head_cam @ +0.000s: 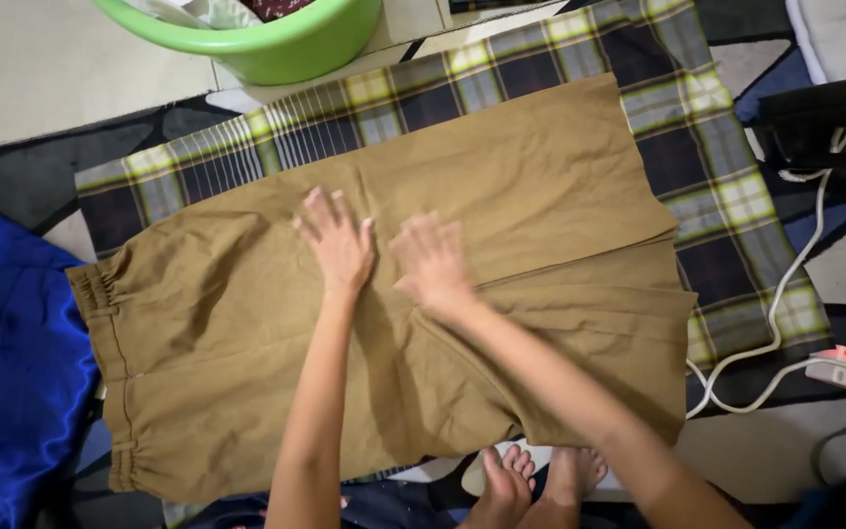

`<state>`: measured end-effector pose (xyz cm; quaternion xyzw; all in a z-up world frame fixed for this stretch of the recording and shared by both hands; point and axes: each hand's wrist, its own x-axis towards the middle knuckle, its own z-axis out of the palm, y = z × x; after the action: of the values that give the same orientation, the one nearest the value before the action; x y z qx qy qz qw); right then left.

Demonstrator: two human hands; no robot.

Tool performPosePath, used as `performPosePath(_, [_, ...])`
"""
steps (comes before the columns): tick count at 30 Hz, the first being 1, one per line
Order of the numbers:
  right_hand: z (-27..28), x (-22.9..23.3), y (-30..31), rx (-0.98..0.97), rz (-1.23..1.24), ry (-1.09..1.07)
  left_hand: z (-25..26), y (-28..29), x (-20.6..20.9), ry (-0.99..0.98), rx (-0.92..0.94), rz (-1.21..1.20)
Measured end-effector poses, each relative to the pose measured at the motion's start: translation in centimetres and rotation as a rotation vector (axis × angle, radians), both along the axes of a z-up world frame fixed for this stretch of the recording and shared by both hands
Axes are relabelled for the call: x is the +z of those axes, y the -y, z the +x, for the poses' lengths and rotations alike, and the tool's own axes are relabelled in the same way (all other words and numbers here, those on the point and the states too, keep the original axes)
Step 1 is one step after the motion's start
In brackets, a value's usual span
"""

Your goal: The person is ironing and folding a brown skirt on a mat on the floor.

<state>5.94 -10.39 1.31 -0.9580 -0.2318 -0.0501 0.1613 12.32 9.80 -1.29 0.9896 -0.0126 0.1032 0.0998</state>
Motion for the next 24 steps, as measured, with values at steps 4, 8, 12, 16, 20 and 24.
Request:
performPosePath(4, [1.4,-2.5,0.0,0.279,0.027,-0.003,5.2,0.8,-0.3,-0.028,-0.177,-0.029])
performPosePath(8, [5.2,-1.1,13.3,-0.222,-0.069,0.019,8.8,-3.9,0.4,-0.033,-0.153,0.049])
performPosePath(12, [6.5,-3.6,29.0,-0.633,-0.062,-0.069,10.8,-8.2,0.9,0.029,-0.069,0.209])
performPosePath(16, [7.2,-2.2,26.1,-0.713,-0.136,-0.068,11.6,-8.9,2.5,-0.042,-0.006,0.138])
performPosePath(20, [8.2,-2.1,12.1,-0.351,-0.211,0.029,11.7,-8.1,4.1,0.084,-0.061,-0.018])
performPosePath(24, [9.0,-1.3,0.4,0.000,0.015,-0.050,8.3,-3.3,3.6,0.087,0.041,0.043])
